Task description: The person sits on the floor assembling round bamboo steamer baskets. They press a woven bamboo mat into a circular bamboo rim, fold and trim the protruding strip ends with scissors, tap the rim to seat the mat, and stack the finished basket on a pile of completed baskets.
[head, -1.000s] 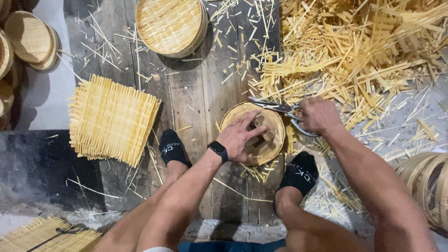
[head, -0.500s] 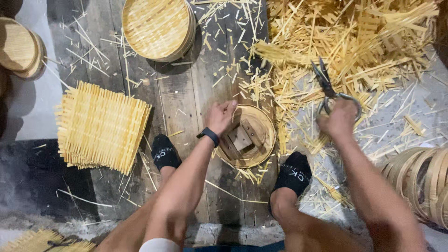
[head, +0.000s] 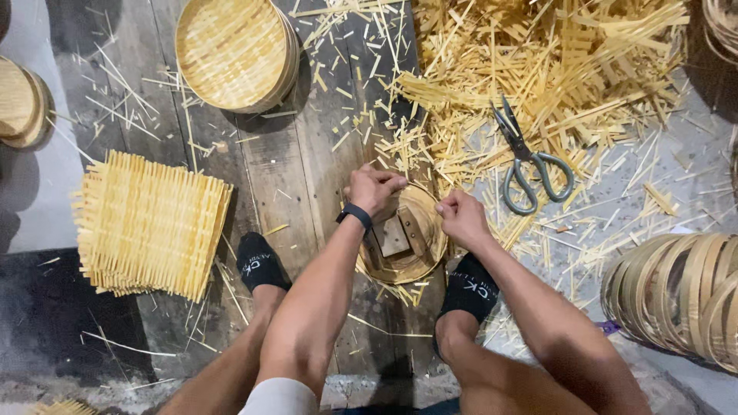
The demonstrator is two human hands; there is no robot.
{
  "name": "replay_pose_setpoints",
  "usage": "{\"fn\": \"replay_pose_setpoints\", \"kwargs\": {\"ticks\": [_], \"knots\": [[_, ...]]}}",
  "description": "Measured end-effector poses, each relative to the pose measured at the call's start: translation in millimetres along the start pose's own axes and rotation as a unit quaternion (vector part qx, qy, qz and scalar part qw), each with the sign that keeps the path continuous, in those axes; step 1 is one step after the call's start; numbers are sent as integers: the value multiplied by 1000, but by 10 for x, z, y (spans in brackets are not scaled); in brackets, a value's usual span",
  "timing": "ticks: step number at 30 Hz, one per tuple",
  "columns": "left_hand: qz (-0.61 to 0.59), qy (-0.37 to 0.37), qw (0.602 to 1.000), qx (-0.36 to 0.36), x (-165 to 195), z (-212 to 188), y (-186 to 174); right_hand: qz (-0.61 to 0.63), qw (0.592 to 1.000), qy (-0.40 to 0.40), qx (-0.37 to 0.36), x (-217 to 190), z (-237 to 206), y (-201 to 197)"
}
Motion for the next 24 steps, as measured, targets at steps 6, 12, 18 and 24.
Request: {"fn": "replay_pose_setpoints", "kwargs": {"ticks": [6,12,18,24], "knots": [[-33,-65,985,156,-727,-316,-390,171,952,193,-165,209,-323,-149],[-285,-157,946,-7,-1357,-677,-337,259,945,159,-117,417,-450,42],[-283,-237,928,45,-1210,-573,-299,207,962,171,-44,186,-499,30],[-561,-298,770,-65,-893,-1014,-401,447,863,133,-194,-193,-645,-361]]}}
Point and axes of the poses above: each hand's wrist, its own z-axis towards the middle knuckle, its own y-axis out of the palm, x = y × z, the point moved 1 cm from there along z, towards the middle knuckle, and after that the axes turned 4 degrees about x, right-handed, at the moved point
